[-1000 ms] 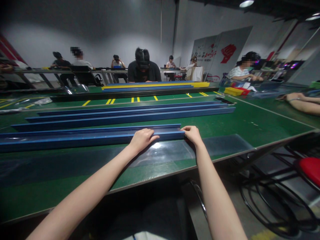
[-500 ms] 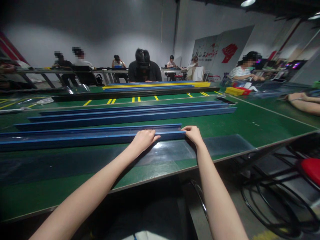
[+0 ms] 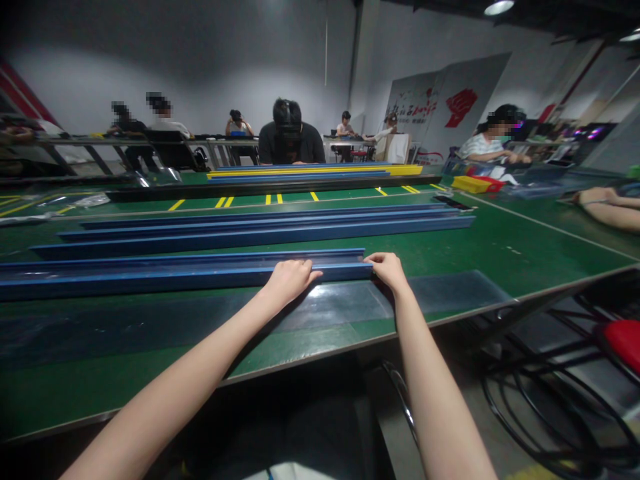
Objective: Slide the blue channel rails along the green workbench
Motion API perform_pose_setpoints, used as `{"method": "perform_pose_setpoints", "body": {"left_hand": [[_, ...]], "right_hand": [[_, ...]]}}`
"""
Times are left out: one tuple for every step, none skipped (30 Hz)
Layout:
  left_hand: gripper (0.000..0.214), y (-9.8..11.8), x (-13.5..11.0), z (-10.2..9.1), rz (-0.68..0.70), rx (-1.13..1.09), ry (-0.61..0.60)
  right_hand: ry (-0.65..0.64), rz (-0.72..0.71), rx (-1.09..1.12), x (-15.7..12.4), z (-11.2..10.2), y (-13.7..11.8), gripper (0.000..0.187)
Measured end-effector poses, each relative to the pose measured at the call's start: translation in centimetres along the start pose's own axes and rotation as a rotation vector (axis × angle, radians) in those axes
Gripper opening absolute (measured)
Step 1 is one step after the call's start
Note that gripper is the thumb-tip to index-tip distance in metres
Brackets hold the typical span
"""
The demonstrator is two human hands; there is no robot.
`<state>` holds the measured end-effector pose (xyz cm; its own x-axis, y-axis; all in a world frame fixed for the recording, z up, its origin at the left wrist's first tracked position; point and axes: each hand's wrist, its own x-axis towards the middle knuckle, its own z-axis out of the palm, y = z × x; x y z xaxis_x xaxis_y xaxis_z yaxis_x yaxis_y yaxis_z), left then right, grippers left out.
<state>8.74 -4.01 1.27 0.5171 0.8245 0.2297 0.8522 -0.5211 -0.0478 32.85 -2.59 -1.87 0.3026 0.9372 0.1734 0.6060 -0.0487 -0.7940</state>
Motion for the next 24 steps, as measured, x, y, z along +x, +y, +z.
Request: {"method": "perform_pose_setpoints", "body": {"left_hand": [[0.039, -0.02, 0.00, 0.04, 0.000, 0.001, 0.003], [0.039, -0.04, -0.01, 0.09, 0.002, 0.002, 0.009], [0.039, -0.06, -0.02, 0.15, 0.005, 0.002, 0.015], [0.040, -0.09, -0.03, 0.22, 0.008, 0.001, 0.023], [0.040, -0.11, -0.06, 0.30, 0.011, 0.000, 0.031], [0.040, -0.13, -0.08, 0.36, 0.013, -0.002, 0.039], [0.040, -0.15, -0.12, 0.42, 0.014, -0.004, 0.045], [0.039, -0.16, -0.15, 0.47, 0.017, -0.005, 0.051], [0.039, -0.18, -0.19, 0.51, 0.019, -0.004, 0.055], [0.039, -0.20, -0.23, 0.54, 0.022, -0.003, 0.059], [0.039, -0.22, -0.27, 0.56, 0.024, -0.001, 0.063], [0.039, -0.25, -0.31, 0.58, 0.026, 0.001, 0.067], [0.038, -0.28, -0.33, 0.60, 0.031, 0.002, 0.071], [0.037, -0.32, -0.35, 0.62, 0.038, 0.002, 0.078], [0.036, -0.37, -0.37, 0.65, 0.044, -0.001, 0.090], [0.035, -0.42, -0.38, 0.68, 0.051, -0.004, 0.105], [0.034, -0.47, -0.38, 0.72, 0.055, -0.009, 0.124], [0.033, -0.52, -0.39, 0.77, 0.055, -0.013, 0.145], [0.032, -0.57, -0.39, 0.81, 0.052, -0.017, 0.166], [0.031, -0.61, -0.40, 0.85, 0.047, -0.022, 0.184], [0.031, -0.65, -0.40, 0.88, 0.040, -0.028, 0.199], [0.030, -0.68, -0.39, 0.89, 0.033, -0.037, 0.209], [0.030, -0.71, -0.39, 0.90, 0.025, -0.049, 0.216], [0.029, -0.74, -0.37, 0.89, 0.018, -0.062, 0.219]], "right_hand": [[0.002, 0.001, -0.006, 0.01, 0.00, 0.02, 0.021], [0.003, 0.003, -0.011, 0.03, -0.01, 0.03, 0.021], [0.004, 0.004, -0.015, 0.05, -0.02, 0.06, 0.021], [0.005, 0.001, -0.015, 0.08, -0.03, 0.08, 0.021], [0.005, -0.003, -0.013, 0.11, -0.03, 0.10, 0.020], [0.003, -0.006, -0.010, 0.14, -0.04, 0.13, 0.020], [0.003, -0.007, -0.008, 0.18, -0.04, 0.16, 0.020], [0.002, -0.005, -0.006, 0.21, -0.03, 0.19, 0.020], [0.001, -0.001, -0.006, 0.24, -0.03, 0.22, 0.021], [-0.002, 0.000, -0.007, 0.28, -0.03, 0.24, 0.021], [-0.004, -0.001, -0.007, 0.31, -0.02, 0.26, 0.021], [-0.005, -0.005, -0.006, 0.33, -0.02, 0.28, 0.022], [-0.006, -0.009, -0.007, 0.35, -0.02, 0.30, 0.022], [-0.007, -0.012, -0.009, 0.35, -0.02, 0.31, 0.021], [-0.006, -0.013, -0.011, 0.35, -0.03, 0.31, 0.022], [-0.007, -0.011, -0.014, 0.33, -0.03, 0.31, 0.022], [-0.007, -0.006, -0.018, 0.30, -0.04, 0.30, 0.022], [-0.008, 0.000, -0.021, 0.27, -0.04, 0.28, 0.022], [-0.009, 0.006, -0.021, 0.24, -0.04, 0.26, 0.022], [-0.010, 0.010, -0.020, 0.21, -0.04, 0.23, 0.022], [-0.012, 0.013, -0.016, 0.18, -0.03, 0.20, 0.022], [-0.013, 0.015, -0.012, 0.15, -0.02, 0.16, 0.022], [-0.013, 0.016, -0.006, 0.13, -0.01, 0.11, 0.022], [-0.012, 0.017, -0.002, 0.10, 0.00, 0.07, 0.021]]}}
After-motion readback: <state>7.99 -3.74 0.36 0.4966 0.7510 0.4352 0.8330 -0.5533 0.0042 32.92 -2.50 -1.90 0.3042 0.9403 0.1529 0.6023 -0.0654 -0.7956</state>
